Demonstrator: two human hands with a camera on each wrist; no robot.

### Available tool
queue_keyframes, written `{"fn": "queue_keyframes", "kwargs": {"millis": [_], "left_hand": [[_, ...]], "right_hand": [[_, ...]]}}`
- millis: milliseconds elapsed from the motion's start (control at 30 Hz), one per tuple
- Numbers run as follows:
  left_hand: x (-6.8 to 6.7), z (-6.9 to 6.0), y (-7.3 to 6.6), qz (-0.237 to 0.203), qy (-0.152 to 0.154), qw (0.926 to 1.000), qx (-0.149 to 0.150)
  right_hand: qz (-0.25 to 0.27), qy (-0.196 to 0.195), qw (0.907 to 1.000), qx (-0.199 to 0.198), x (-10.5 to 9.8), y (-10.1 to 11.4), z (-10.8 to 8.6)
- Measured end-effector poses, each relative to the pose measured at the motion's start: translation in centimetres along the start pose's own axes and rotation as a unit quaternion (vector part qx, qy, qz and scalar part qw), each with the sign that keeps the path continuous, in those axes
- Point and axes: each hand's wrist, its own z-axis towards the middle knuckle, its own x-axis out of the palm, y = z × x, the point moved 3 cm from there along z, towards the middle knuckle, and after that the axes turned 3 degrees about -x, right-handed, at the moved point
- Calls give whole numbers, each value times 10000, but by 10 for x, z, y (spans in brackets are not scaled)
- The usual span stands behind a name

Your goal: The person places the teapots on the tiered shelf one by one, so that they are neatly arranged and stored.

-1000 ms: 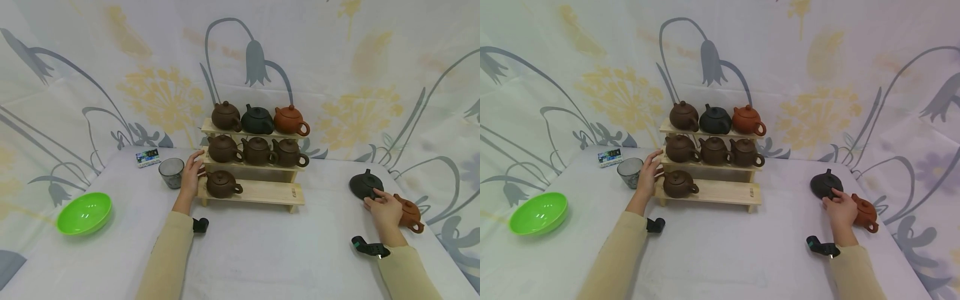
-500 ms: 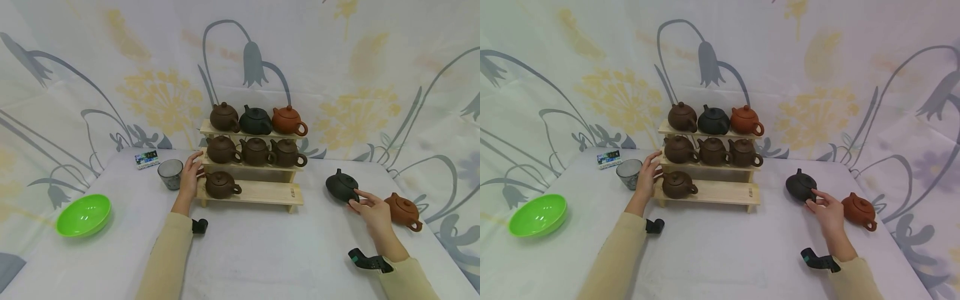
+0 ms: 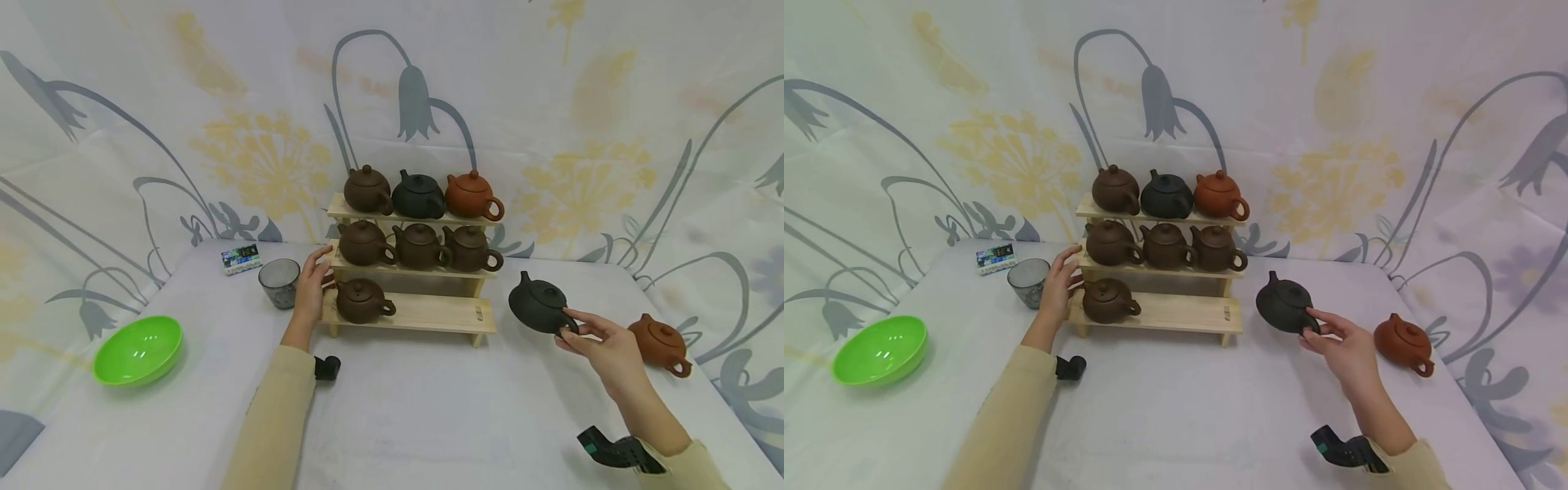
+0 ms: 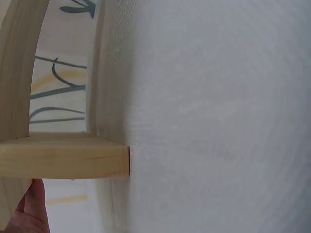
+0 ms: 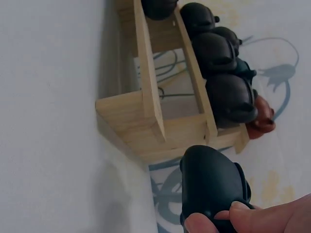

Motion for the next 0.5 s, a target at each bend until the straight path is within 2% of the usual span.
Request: {"fn": "queue_keyframes", "kwargs": {"millis": [233,500], "left_hand": [[0,-1,0,73,-13,10000,13],[-1,1,2,66,-54,10000,33]], "right_hand": [[-438,462,9975,-322,10,11,-10],[-327,877,9940,-566,29,21,-19]]}}
